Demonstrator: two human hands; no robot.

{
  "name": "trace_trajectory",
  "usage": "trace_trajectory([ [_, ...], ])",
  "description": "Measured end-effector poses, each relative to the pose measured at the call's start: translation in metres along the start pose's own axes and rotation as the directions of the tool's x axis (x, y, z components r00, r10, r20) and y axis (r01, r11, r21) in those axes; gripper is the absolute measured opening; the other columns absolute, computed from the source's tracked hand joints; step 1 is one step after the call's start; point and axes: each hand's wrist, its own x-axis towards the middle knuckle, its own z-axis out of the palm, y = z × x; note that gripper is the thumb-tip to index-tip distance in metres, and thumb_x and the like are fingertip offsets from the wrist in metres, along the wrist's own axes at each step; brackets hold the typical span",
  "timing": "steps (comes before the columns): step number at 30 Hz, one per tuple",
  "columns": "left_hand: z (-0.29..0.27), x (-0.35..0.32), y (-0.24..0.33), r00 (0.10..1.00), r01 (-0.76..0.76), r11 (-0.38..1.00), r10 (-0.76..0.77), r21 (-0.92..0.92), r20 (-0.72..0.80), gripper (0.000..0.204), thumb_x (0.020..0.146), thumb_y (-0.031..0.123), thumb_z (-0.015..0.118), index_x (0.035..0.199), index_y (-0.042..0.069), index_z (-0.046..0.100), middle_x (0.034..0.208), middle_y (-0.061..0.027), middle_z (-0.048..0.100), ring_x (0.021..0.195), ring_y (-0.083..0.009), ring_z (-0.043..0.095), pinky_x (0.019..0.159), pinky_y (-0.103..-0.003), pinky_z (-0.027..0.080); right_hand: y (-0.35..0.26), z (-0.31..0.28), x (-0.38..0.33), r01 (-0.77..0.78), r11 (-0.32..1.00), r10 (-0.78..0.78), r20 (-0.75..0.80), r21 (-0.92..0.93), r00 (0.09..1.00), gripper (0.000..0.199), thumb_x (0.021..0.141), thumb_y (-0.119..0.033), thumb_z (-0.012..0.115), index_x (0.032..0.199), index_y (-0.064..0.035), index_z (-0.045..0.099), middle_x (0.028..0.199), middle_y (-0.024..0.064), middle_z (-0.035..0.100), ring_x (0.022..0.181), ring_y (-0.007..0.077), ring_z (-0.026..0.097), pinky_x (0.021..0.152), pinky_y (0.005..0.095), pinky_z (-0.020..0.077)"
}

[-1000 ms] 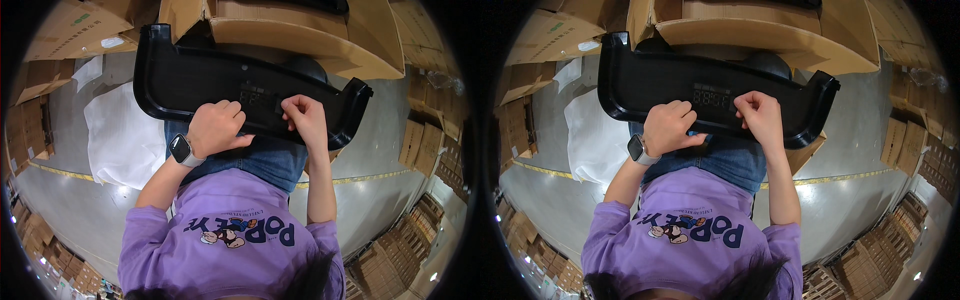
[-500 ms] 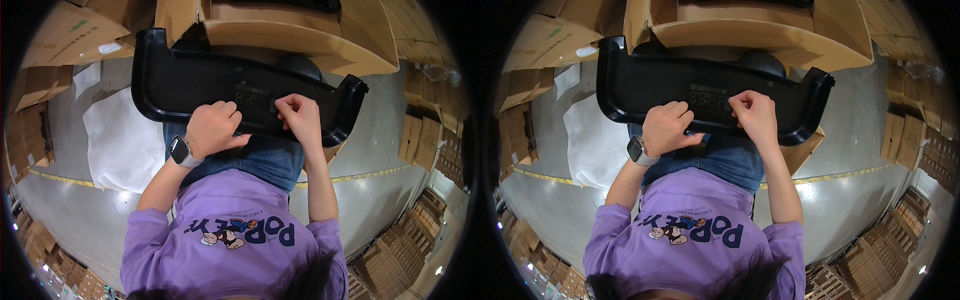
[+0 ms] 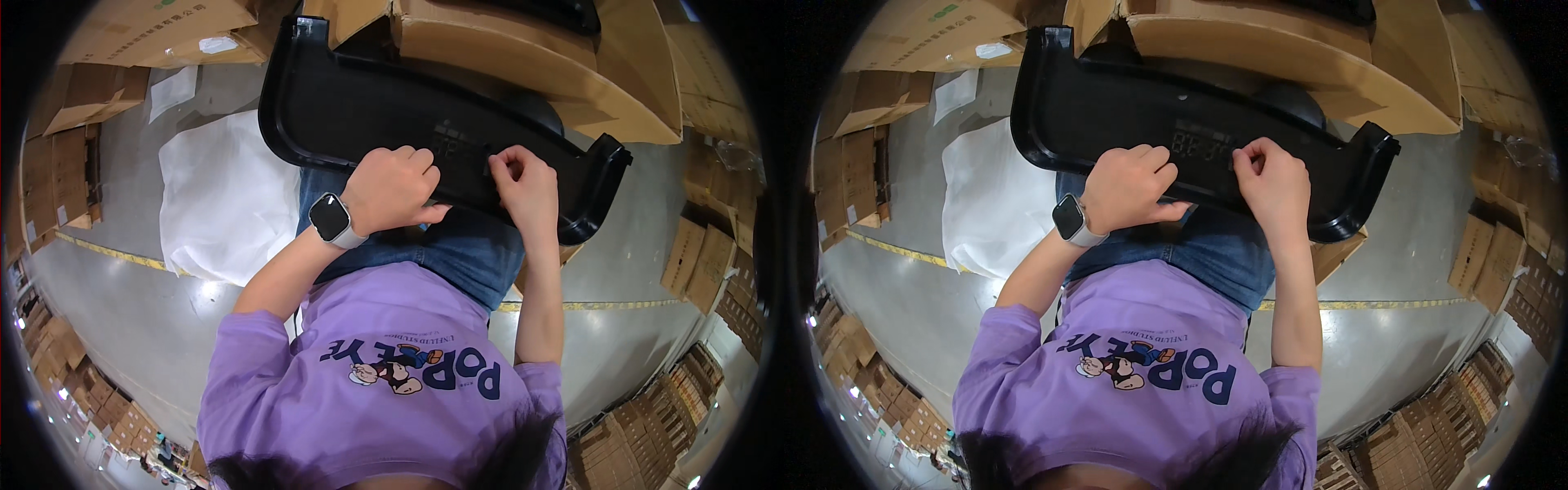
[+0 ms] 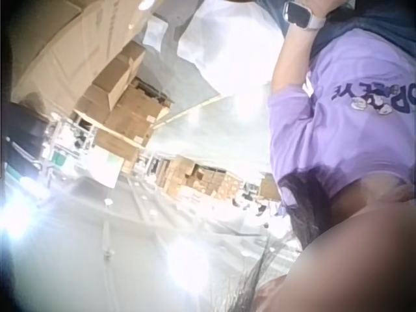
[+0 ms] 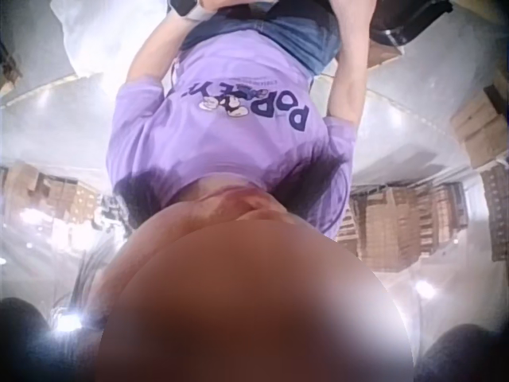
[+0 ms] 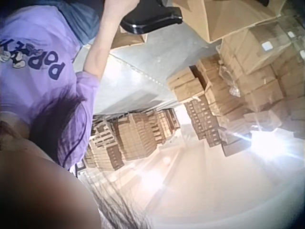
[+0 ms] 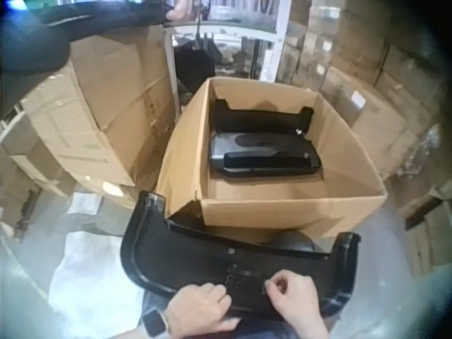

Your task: Attaching small black plastic pieces to larger black plastic panels and organizing them into a cardboard box.

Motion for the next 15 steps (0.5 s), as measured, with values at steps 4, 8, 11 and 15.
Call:
trace_trajectory([
  [4,-0.002,0.002,0.000,1.000,0.000,1.000,0.000,-0.002,0.019,0.038,0.067,0.043,0.070,0.063,0.007,0.059,0.069,-0.0044,0.052,0.064,-0.0186,0.056,0.051,-0.029,0.045,-0.010,-0.006,-0.003,0.090,0.971,-0.103,-0.049,-0.222,0.993,0.019,0.081,-0.028,0.063,0.079,-0.0094,0.064,0.062,0.0082,0.062,0.061,0.0270,0.063,0.059,0.0342,0.0491],
  [8,0.000,0.001,0.000,1.000,0.002,1.000,-0.002,0.000,0.019,0.037,0.067,0.042,0.070,0.064,0.007,0.060,0.069,-0.0045,0.052,0.065,-0.0187,0.056,0.051,-0.029,0.045,-0.005,-0.010,0.000,0.090,0.959,-0.104,-0.036,-0.269,0.994,0.024,0.081,-0.033,0.064,0.079,-0.0092,0.062,0.063,0.0084,0.063,0.061,0.0278,0.062,0.058,0.0352,0.0487],
  [11,0.001,-0.002,0.002,1.000,-0.009,1.000,0.008,-0.025,-0.026,0.036,0.065,0.041,0.072,0.064,0.008,0.057,0.067,-0.0043,0.049,0.062,-0.0184,0.055,0.050,-0.030,0.044,0.003,-0.011,0.000,0.071,0.977,-0.077,-0.024,-0.200,0.997,0.028,0.081,-0.034,0.065,0.075,-0.0071,0.062,0.060,0.0087,0.060,0.056,0.0257,0.060,0.055,0.0337,0.0461],
  [15,0.001,-0.006,0.004,1.000,-0.005,1.000,0.005,-0.018,-0.020,0.035,0.065,0.040,0.072,0.064,0.008,0.058,0.068,-0.0043,0.050,0.063,-0.0186,0.056,0.050,-0.030,0.043,0.001,-0.007,-0.003,0.064,0.968,-0.077,-0.044,-0.243,0.996,0.033,0.080,-0.037,0.066,0.068,-0.0061,0.061,0.062,0.0098,0.062,0.061,0.0274,0.063,0.058,0.0348,0.0485],
])
